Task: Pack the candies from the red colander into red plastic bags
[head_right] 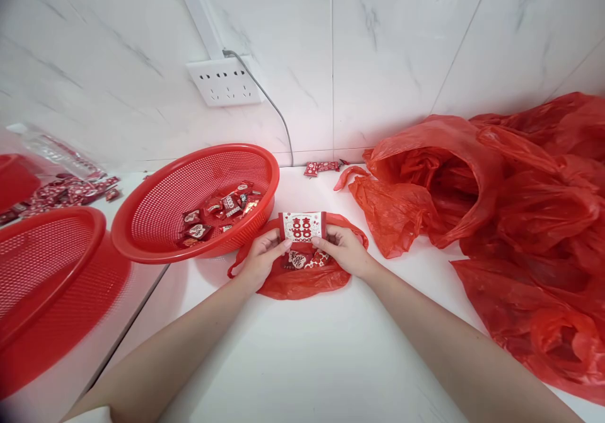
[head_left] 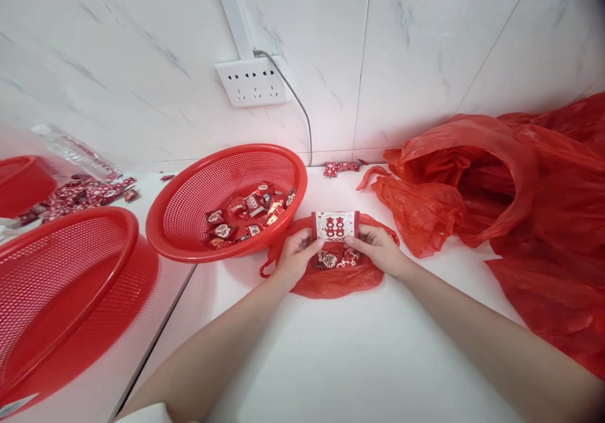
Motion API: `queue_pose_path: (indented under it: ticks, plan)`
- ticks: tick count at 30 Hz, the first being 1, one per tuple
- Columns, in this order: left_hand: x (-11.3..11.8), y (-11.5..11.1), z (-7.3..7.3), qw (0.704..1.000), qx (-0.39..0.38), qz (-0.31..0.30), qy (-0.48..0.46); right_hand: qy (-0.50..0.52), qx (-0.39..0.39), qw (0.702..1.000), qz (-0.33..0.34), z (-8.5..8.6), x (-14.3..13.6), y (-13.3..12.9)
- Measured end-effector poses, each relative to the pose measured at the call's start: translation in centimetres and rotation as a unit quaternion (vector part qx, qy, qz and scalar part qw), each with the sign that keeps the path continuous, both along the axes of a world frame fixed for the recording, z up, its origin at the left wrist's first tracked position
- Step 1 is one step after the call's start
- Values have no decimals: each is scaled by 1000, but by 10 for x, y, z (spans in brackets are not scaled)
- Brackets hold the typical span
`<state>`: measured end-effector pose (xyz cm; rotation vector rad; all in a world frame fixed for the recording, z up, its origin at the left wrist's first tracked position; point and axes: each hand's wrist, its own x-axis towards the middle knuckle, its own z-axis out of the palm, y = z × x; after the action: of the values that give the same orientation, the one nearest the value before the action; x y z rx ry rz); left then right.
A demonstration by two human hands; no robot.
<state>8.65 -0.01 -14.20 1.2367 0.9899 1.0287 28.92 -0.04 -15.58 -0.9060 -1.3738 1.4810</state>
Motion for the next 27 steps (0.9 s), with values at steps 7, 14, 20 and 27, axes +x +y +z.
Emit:
queue_pose_path:
  ticks: [7, 14, 20, 27]
  plan:
    - [0, 0, 1, 999, 24, 25, 17, 8, -14, 999, -29, 1, 0, -1]
    - [-3, 3, -4, 999, 31, 16, 22, 1, 8, 999, -49, -3, 3, 1]
    - [4, 1, -5, 993, 59, 104, 18, -167, 287, 917, -220, 5, -6, -17]
    - [2, -11, -2, 982, 91, -158, -39, -364, 501, 757, -208, 7, -11, -25]
